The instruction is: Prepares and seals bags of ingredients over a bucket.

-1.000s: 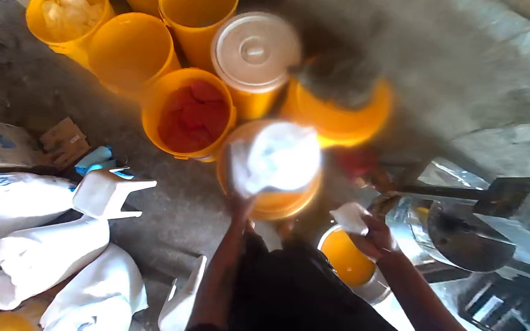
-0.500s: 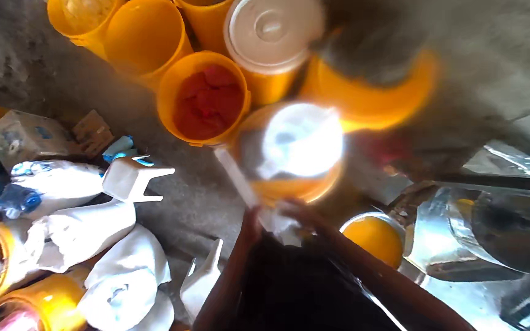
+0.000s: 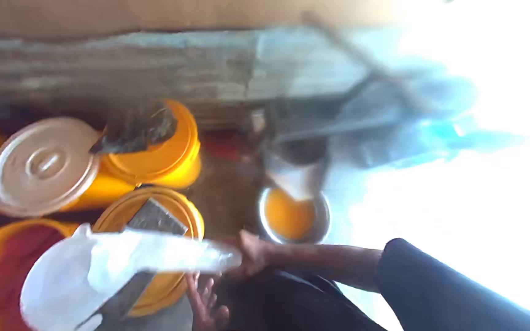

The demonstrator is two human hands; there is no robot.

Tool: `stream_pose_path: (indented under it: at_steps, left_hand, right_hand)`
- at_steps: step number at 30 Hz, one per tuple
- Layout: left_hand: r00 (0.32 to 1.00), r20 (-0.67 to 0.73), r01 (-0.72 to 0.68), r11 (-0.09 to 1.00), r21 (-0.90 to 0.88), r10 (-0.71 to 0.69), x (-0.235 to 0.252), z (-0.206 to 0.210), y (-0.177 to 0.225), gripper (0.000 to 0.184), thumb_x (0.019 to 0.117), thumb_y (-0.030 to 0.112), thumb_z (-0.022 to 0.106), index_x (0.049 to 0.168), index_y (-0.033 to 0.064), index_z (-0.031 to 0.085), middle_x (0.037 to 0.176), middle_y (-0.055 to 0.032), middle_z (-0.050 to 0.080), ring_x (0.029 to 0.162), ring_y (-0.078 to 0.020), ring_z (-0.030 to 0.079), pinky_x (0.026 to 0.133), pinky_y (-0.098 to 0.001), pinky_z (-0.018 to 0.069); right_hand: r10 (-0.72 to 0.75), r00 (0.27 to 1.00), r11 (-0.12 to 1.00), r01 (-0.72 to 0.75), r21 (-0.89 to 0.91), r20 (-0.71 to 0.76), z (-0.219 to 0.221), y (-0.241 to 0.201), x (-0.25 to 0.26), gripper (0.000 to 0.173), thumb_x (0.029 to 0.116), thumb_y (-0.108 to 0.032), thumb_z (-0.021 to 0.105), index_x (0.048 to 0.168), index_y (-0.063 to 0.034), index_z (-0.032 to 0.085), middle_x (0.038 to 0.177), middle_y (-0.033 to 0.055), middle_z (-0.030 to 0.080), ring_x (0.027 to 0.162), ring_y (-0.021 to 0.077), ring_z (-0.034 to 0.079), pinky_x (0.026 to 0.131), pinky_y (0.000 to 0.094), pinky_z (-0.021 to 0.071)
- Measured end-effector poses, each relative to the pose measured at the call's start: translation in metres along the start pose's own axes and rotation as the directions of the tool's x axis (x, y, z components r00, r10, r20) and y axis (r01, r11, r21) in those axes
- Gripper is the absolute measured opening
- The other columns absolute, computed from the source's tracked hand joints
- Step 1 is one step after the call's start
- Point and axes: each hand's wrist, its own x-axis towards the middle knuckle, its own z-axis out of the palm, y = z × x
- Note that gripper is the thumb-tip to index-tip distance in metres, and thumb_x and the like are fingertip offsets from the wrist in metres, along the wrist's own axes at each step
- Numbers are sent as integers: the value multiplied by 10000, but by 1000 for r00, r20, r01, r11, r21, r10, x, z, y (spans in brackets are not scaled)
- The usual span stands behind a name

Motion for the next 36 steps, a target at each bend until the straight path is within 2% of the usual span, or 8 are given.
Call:
stream_pose_path:
  at_steps: [3, 7, 13, 19, 25, 28, 31, 36]
  left_hand:
    - [992, 124, -44, 991, 124, 29, 25, 15, 2, 1294, 853, 718, 634, 1584, -71, -86, 1591, -397, 144, 1333, -285, 520, 942, -390, 556]
    - [984, 177, -5, 975, 221, -35, 41, 16, 23, 1203, 865, 569, 697, 1605, -47, -24, 1594, -386, 177, 1304, -348, 540, 942, -443, 556]
    - [994, 91, 27, 957, 290, -55, 53, 13, 41, 1197, 854, 559, 704, 1618, -14, -19, 1612, -367, 147, 1332, -371, 512, 964, -457, 541]
    - [962, 167, -272, 796, 541, 216, 111, 40, 83, 1163, 782, 624, 778, 1598, -12, 248, 1575, -306, 336, 1342, -378, 516, 999, -488, 537]
    - [679, 499, -575, -32, 817, 539, 244, 111, 202, 903, 715, 345, 898, 1520, 239, 503, 1584, -230, 397, 1504, -466, 272, 1167, -723, 179]
    - [654, 709, -649, -285, 705, 264, 256, 74, 226, 856, 677, 187, 916, 1456, 197, 564, 1428, -201, 571, 1392, -420, 467, 1199, -686, 191]
    - [760, 646, -620, -224, 752, 67, 214, -6, 237, 494, 788, 162, 818, 1246, 76, 654, 1080, -193, 687, 1012, -389, 676, 893, -560, 520]
    - [980, 192, -190, -47, 981, 55, 128, -140, 209, 454, 815, 225, 799, 1213, 52, 666, 1039, -207, 699, 978, -415, 686, 819, -594, 545]
  right_hand:
    - [-71, 885, 978, -29, -207, -460, -116, 6, -24, 758, 721, -206, 867, 1358, 93, 584, 1277, 220, 680, 1167, 250, 678, 1035, 413, 536]
    - [-226, 510, 894, -229, -384, -830, -222, 20, -30, 868, 746, -232, 860, 1449, 87, 462, 1276, 261, 651, 1103, 318, 687, 945, 513, 568]
    - [538, 286, 599, -791, 121, -793, -258, 138, -24, 892, 866, -451, 782, 1573, -109, 358, 1360, 257, 603, 1190, 458, 617, 977, 658, 482]
    - [505, 450, 659, -752, -8, -736, -267, 104, -31, 819, 845, -408, 787, 1525, -105, 447, 1277, 241, 655, 1164, 430, 637, 985, 636, 483]
    - [241, 844, 850, -421, -316, -479, -221, 62, -23, 851, 778, -283, 840, 1494, -2, 477, 1289, 259, 652, 1165, 409, 651, 1012, 597, 495]
    - [-5, 975, 897, -95, -432, -223, -192, 35, 5, 820, 756, -330, 830, 1440, 20, 542, 1337, 250, 635, 1215, 397, 632, 1037, 575, 492]
    - [-88, 995, 918, 96, -385, 38, -164, -13, 52, 789, 803, -358, 805, 1460, -22, 528, 1267, 217, 673, 1155, 350, 660, 999, 560, 513]
    - [-29, 890, 881, 238, -409, 456, -84, -106, 156, 639, 970, -382, 701, 1540, -194, 482, 1301, 187, 648, 1189, 345, 628, 1018, 562, 484]
